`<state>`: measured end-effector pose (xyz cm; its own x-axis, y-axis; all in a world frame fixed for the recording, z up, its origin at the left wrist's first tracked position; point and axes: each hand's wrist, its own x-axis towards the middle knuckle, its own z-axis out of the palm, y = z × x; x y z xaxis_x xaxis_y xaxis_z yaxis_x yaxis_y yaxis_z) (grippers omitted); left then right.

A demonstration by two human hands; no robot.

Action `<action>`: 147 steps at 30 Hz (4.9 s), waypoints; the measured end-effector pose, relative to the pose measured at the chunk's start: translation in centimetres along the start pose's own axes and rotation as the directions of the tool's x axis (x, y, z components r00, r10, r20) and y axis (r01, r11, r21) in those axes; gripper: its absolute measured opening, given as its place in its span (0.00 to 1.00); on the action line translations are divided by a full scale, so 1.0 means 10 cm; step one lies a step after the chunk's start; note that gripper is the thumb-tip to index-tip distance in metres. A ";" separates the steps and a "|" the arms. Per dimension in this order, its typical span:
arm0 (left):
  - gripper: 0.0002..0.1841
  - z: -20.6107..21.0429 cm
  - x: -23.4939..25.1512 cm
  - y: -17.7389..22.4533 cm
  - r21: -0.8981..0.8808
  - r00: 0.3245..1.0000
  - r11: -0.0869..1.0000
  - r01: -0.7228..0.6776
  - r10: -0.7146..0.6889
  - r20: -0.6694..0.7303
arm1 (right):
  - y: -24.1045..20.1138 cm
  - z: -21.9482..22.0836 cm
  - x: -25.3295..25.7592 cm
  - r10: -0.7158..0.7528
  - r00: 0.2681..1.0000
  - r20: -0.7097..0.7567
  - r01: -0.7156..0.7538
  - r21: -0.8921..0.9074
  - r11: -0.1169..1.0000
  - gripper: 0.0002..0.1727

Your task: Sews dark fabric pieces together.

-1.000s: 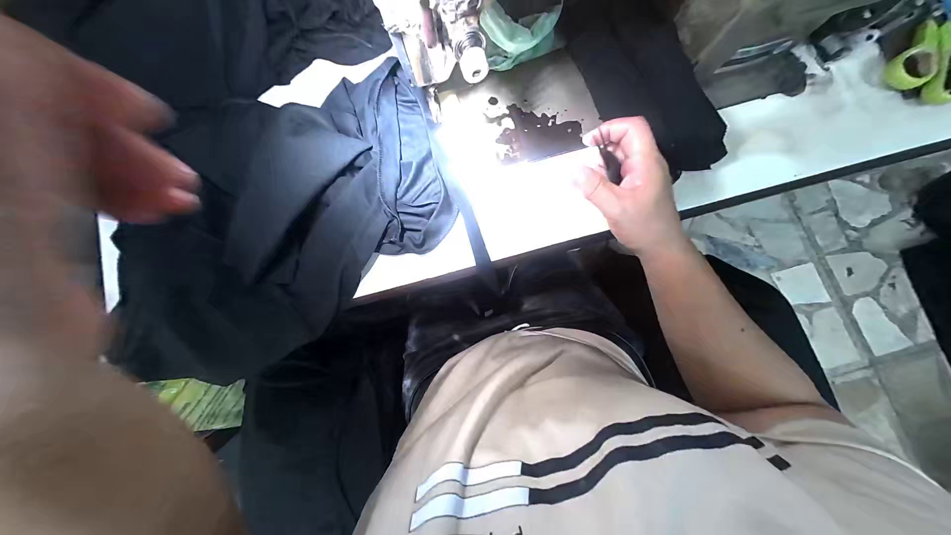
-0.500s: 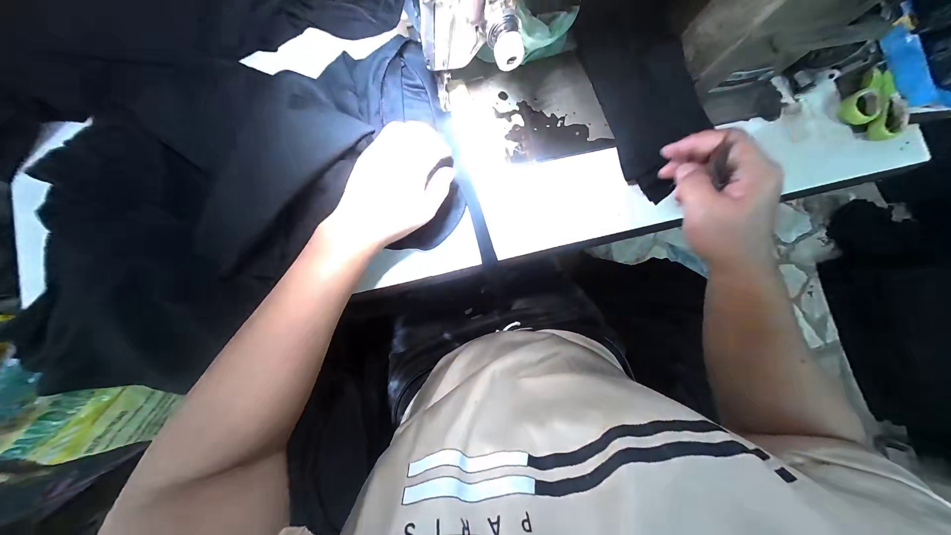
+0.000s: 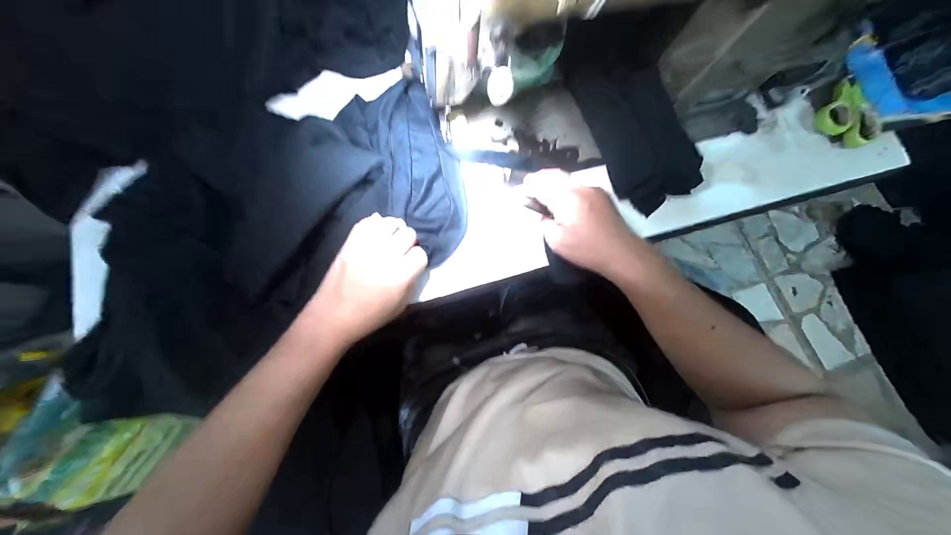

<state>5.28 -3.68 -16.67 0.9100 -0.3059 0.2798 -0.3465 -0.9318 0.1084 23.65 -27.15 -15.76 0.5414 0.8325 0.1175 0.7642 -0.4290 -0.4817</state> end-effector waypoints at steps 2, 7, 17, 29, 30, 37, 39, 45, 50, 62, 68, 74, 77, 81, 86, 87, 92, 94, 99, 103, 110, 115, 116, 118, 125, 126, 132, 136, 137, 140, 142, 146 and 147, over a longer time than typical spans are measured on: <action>0.11 -0.14 0.11 0.06 -0.043 0.999 0.999 0.033 -0.034 -0.005 | -0.13 0.03 0.08 -0.048 0.995 -0.090 0.068 0.245 0.967 0.16; 0.12 -0.79 0.37 0.21 -0.168 0.983 0.972 0.166 -0.176 -0.051 | -0.58 0.28 0.29 -0.265 0.933 -0.243 0.359 0.670 0.650 0.15; 0.18 -0.32 0.56 -0.10 -0.307 0.937 0.898 0.314 -0.241 0.255 | -0.38 0.60 -0.29 -0.305 0.930 -0.205 0.338 0.148 0.930 0.09; 0.28 -0.10 0.61 -0.52 0.107 0.848 0.911 0.397 -0.409 0.338 | -0.45 0.76 -0.22 -0.374 0.902 -0.215 0.386 0.017 0.922 0.09; 0.28 -0.08 0.67 -0.44 0.079 0.872 0.917 0.392 -0.398 0.286 | -0.45 0.75 -0.22 -0.377 0.902 -0.209 0.391 0.027 0.920 0.09; 0.37 0.43 0.50 -0.07 -0.028 0.911 0.918 0.395 -0.388 0.143 | 0.04 0.08 -0.35 0.034 0.979 -0.200 -0.032 0.013 0.999 0.10; 0.36 0.44 0.51 -0.06 -0.017 0.908 0.915 0.404 -0.398 0.133 | 0.22 -0.06 -0.36 0.232 0.960 -0.156 -0.246 -0.071 0.967 0.13; 0.36 0.43 0.57 -0.02 0.008 0.885 0.901 0.433 -0.427 0.188 | 0.22 -0.06 -0.42 0.289 0.952 -0.098 -0.295 -0.042 0.955 0.11; 0.28 0.36 0.63 -0.11 -0.147 0.902 0.892 0.428 -0.432 0.009 | -0.30 -0.08 -0.64 -0.104 0.967 -0.234 0.170 0.282 0.944 0.08; 0.23 0.33 0.91 -0.28 -0.047 0.938 0.938 0.345 -0.342 0.051 | -0.68 -0.03 -0.70 -0.336 0.918 -0.212 0.383 0.699 0.604 0.04; 0.21 0.32 0.93 -0.26 0.032 0.946 0.946 0.322 -0.323 0.030 | -0.67 -0.06 -0.69 -0.349 0.907 -0.237 0.405 0.720 0.564 0.05; 0.19 0.33 0.89 -0.22 0.093 0.966 0.962 0.258 -0.255 -0.043 | -0.66 -0.05 -0.69 -0.355 0.902 -0.245 0.413 0.729 0.546 0.05; 0.16 0.29 0.82 -0.09 0.059 0.961 0.965 0.256 -0.248 -0.126 | -0.62 -0.02 -0.64 -0.397 0.883 -0.250 0.443 0.723 0.530 0.06; 0.12 0.33 0.67 0.19 -0.312 0.813 0.858 0.407 -0.496 -0.303 | -0.30 0.18 -0.40 -0.367 0.912 -0.185 0.410 0.346 0.844 0.09; 0.11 0.47 0.56 0.24 -0.564 0.679 0.686 0.459 -0.681 -0.276 | -0.18 0.40 -0.20 -0.376 0.924 0.070 0.372 0.062 0.926 0.20; 0.11 0.46 0.54 0.21 -0.582 0.671 0.674 0.455 -0.689 -0.273 | -0.21 0.41 -0.20 -0.368 0.924 0.099 0.367 0.032 0.930 0.18; 0.11 0.36 0.60 0.26 -0.539 0.719 0.718 0.440 -0.642 -0.267 | -0.29 0.42 -0.31 -0.345 0.931 0.119 0.353 -0.045 0.935 0.17; 0.10 0.36 0.63 0.33 -0.383 0.810 0.810 0.445 -0.546 -0.213 | -0.31 0.44 -0.33 -0.344 0.933 0.105 0.351 -0.054 0.935 0.14; 0.08 0.37 0.60 0.35 -0.193 0.889 0.883 0.428 -0.449 -0.085 | -0.39 0.45 -0.41 -0.315 0.943 0.107 0.323 -0.063 0.944 0.18; 0.07 0.37 0.58 0.35 -0.180 0.893 0.890 0.418 -0.439 -0.101 | -0.39 0.46 -0.43 -0.305 0.945 0.114 0.312 -0.044 0.949 0.18; 0.09 0.35 0.60 0.40 -0.217 0.868 0.854 0.472 -0.494 -0.054 | -0.40 0.46 -0.45 -0.316 0.941 0.119 0.324 -0.059 0.944 0.20; 0.10 0.39 0.58 0.41 -0.219 0.870 0.863 0.456 -0.484 -0.092 | -0.37 0.47 -0.45 -0.326 0.940 0.101 0.332 -0.046 0.942 0.18; 0.10 0.40 0.58 0.40 -0.213 0.872 0.867 0.451 -0.479 -0.100 | -0.37 0.47 -0.45 -0.324 0.940 0.103 0.330 -0.043 0.943 0.18; 0.10 0.41 0.58 0.40 -0.211 0.874 0.870 0.446 -0.474 -0.109 | -0.37 0.47 -0.45 -0.321 0.941 0.110 0.327 -0.042 0.944 0.19; 0.15 0.40 0.47 0.34 -0.210 0.925 0.907 0.365 -0.379 -0.028 | -0.34 0.47 -0.45 -0.330 0.939 0.103 0.336 -0.050 0.941 0.16; 0.17 0.41 0.44 0.32 -0.221 0.933 0.912 0.345 -0.359 -0.028 | -0.35 0.47 -0.44 -0.329 0.938 0.108 0.335 -0.047 0.941 0.16; 0.19 0.46 0.38 0.28 -0.219 0.947 0.930 0.295 -0.314 -0.060 | -0.34 0.43 -0.42 -0.350 0.927 0.132 0.359 -0.049 0.932 0.12; 0.20 0.46 0.38 0.25 -0.218 0.951 0.935 0.279 -0.300 -0.070 | -0.35 0.41 -0.38 -0.371 0.920 0.129 0.379 -0.050 0.924 0.14; 0.20 0.46 0.38 0.24 -0.218 0.952 0.935 0.281 -0.300 -0.062 | -0.35 0.40 -0.37 -0.373 0.919 0.128 0.382 -0.054 0.923 0.14; 0.21 0.45 0.39 0.21 -0.211 0.952 0.935 0.286 -0.303 -0.048 | -0.35 0.40 -0.33 -0.379 0.917 0.125 0.388 -0.060 0.920 0.15; 0.21 0.46 0.40 0.19 -0.212 0.952 0.934 0.287 -0.304 -0.050 | -0.33 0.41 -0.30 -0.389 0.915 0.107 0.396 -0.055 0.917 0.15; 0.20 0.47 0.42 0.13 -0.213 0.952 0.936 0.281 -0.299 -0.058 | -0.30 0.41 -0.22 -0.403 0.909 0.106 0.409 -0.047 0.911 0.12; 0.21 0.47 0.43 0.11 -0.215 0.952 0.935 0.283 -0.301 -0.054 | -0.30 0.40 -0.19 -0.398 0.910 0.116 0.405 -0.043 0.913 0.12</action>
<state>9.91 -6.97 -19.83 0.9584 -0.0006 0.2853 -0.1152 -0.9156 0.3852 18.89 -26.08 -17.98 0.1475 0.9691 0.1977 0.9323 -0.0695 -0.3550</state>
